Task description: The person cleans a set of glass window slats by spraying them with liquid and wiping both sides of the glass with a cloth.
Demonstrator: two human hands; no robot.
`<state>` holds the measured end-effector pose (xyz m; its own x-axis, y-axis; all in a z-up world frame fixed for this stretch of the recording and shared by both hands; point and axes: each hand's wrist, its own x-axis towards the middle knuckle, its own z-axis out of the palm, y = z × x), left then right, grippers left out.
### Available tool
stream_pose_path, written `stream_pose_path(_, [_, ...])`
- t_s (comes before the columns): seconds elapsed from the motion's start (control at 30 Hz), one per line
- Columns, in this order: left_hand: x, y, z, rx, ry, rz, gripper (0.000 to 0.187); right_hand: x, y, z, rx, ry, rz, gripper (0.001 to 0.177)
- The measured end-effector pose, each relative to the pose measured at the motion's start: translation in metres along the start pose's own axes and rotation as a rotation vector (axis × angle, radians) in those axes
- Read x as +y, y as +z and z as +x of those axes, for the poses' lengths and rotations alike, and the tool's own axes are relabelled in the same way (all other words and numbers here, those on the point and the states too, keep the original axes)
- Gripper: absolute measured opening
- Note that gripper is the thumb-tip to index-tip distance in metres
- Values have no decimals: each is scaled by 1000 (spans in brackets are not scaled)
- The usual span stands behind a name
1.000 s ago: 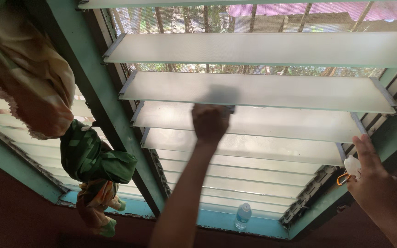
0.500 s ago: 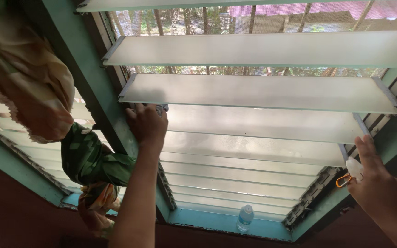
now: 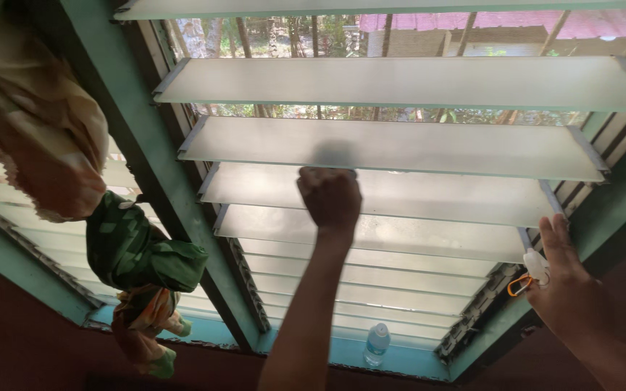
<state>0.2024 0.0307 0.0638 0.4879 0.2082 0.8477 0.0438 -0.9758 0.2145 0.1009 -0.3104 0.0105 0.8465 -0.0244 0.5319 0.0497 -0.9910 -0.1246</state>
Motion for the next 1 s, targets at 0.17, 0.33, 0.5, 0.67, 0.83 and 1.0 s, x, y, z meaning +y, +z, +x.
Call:
stream_pose_path(0.17, [88, 14, -18, -70, 76, -76, 24, 15, -6, 1, 15, 14, 64, 99])
stream_pose_path(0.33, [173, 22, -35, -128, 119, -253, 27, 32, -3, 1, -143, 160, 124, 103])
stream_pose_path(0.5, [242, 28, -45, -299, 164, -430, 14, 37, -9, 3, -10, 38, 174, 97])
stream_pose_path(0.67, [263, 42, -36, -280, 178, -535, 37, 42, -13, 6, -50, 23, 199, 99])
stream_pose_path(0.83, [256, 28, -32, -443, 251, -538, 34, 42, -15, 5, 10, -22, 236, 94])
stream_pose_path(1.0, [243, -14, -53, -538, 307, -569, 19, 37, -22, 4, -36, 87, 217, 91])
